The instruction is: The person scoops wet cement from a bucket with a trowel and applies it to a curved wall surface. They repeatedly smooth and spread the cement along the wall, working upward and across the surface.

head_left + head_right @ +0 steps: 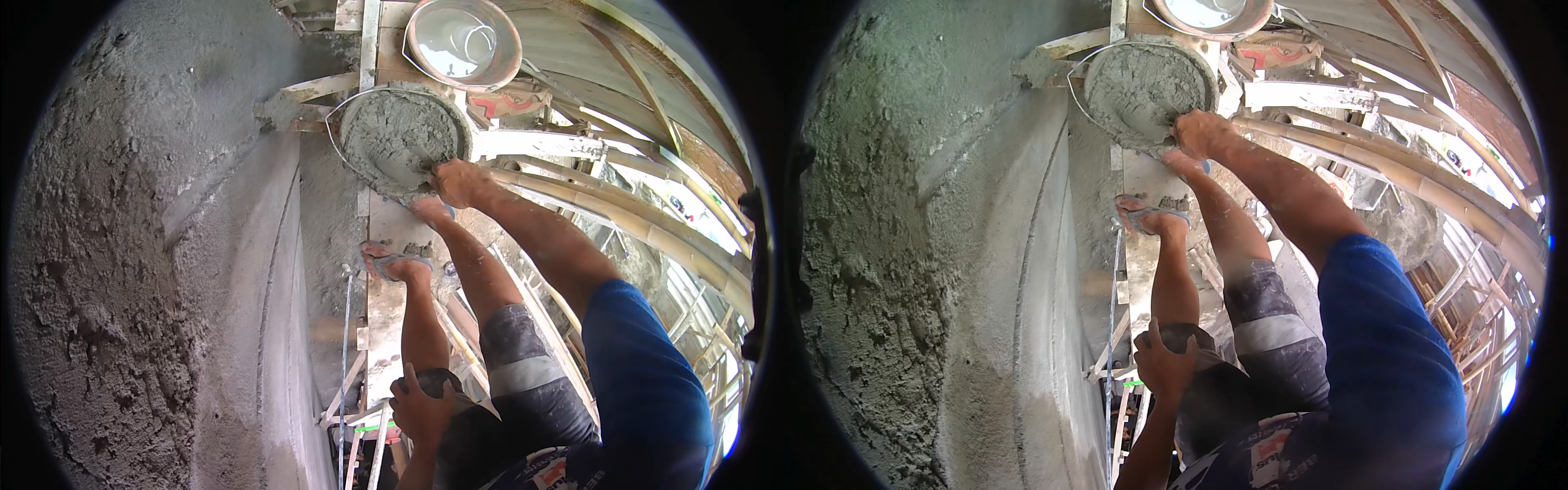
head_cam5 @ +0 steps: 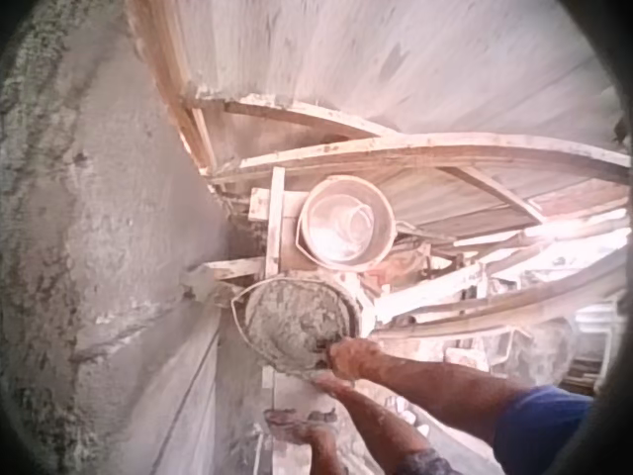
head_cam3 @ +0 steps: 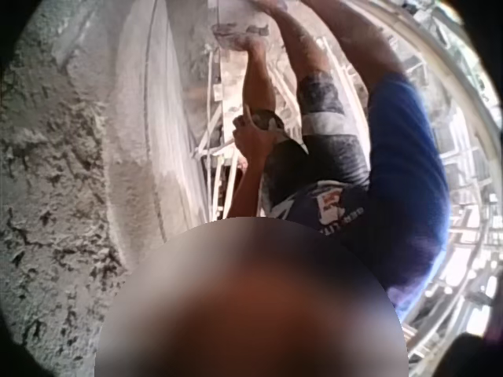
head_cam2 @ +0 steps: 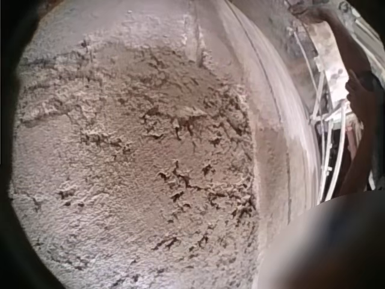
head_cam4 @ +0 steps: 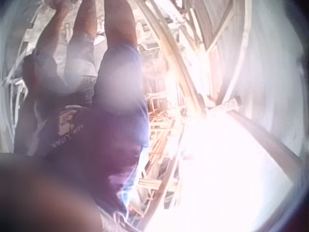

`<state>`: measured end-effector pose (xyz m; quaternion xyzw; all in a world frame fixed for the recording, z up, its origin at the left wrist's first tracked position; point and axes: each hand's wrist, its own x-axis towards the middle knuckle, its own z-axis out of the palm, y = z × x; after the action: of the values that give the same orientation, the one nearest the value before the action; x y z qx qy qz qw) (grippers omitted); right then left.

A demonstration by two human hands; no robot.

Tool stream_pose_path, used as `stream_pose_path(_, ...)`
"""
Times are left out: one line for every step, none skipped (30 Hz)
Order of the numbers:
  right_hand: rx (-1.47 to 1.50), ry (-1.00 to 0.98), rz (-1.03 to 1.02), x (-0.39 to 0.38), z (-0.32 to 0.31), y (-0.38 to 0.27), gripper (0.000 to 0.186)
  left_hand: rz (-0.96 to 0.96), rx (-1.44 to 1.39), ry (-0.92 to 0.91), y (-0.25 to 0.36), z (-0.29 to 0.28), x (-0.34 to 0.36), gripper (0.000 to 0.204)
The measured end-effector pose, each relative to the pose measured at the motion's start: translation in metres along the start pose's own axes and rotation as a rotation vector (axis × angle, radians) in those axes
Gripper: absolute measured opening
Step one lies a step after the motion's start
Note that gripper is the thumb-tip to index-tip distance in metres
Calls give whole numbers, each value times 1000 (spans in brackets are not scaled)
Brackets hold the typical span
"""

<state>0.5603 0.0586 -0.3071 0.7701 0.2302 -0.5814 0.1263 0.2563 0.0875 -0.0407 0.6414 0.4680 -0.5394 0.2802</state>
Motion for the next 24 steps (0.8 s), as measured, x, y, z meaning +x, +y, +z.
stream_pose_path(74, 22, -61, 4, 6, -4, 30, -1, 15, 10, 0, 0, 0, 85)
stream_pose_path(107, 37, -52, 9, 11, -8, 30, 6, 26, 26, 1, 0, 1, 85)
stream_pose_path(153, 81, -85, 11, 14, -8, 29, 14, 36, 45, 2, 0, 1, 84)
stream_pose_path(249, 86, -80, 13, 16, -9, 31, 16, 31, 43, 2, 0, 1, 85)
stream_pose_path(260, 66, -69, 14, 18, -7, 32, 13, 30, 36, 2, 0, 1, 85)
stream_pose_path(287, 65, -109, 15, 19, -5, 34, 7, 29, 29, 2, 0, 2, 85)
stream_pose_path(292, 46, -118, 15, 20, 0, 36, 8, 41, 42, 2, 0, 2, 85)
stream_pose_path(339, 59, -170, 15, 22, 6, 37, 14, 53, 52, 2, 0, 3, 85)
stream_pose_path(369, 42, -191, 14, 23, 13, 39, 15, 70, 47, 2, 0, 4, 85)
stream_pose_path(386, 26, -190, 13, 25, 20, 41, 27, 58, 72, 2, -1, 4, 85)
stream_pose_path(444, 31, -239, 11, 27, 26, 41, 38, 46, 88, 1, -2, 4, 85)
stream_pose_path(491, 35, -263, 10, 28, 31, 41, 47, 35, 105, 1, -3, 5, 85)
stream_pose_path(553, 50, -312, 9, 29, 35, 41, 49, 38, 109, 1, -4, 4, 84)
stream_pose_path(628, 32, -338, 5, 30, 37, 40, 50, 42, 115, 0, -5, 4, 84)
stream_pose_path(650, 8, -312, 1, 29, 39, 40, 51, 48, 121, -1, -6, 3, 83)
stream_pose_path(682, -13, -308, -6, 28, 41, 40, 56, 41, 122, -2, -6, 2, 83)
stream_pose_path(705, -36, -283, -14, 25, 41, 40, 63, 34, 122, -3, -6, 2, 83)
stream_pose_path(749, -6, -294, -26, 22, 42, 40, 113, 30, 177, -4, -5, 1, 83)
stream_pose_path(768, 41, -350, -43, 18, 44, 40, 70, 26, 120, -6, -4, 0, 83)
stream_pose_path(766, 81, -375, -59, 12, 45, 40, 72, 21, 127, -8, -2, 0, 83)
stream_pose_path(749, 114, -373, -79, 6, 47, 40, 102, 29, 177, -10, -1, -1, 83)
stream_pose_path(774, 163, -412, -102, -1, 47, 39, 114, -52, 197, -13, -2, -5, 82)
stream_pose_path(827, 245, -430, -128, -8, 45, 39, 172, -179, 293, -16, -6, -7, 81)
stream_pose_path(880, 192, -349, -154, -17, 44, 38, 216, -281, 388, -20, -15, -14, 81)
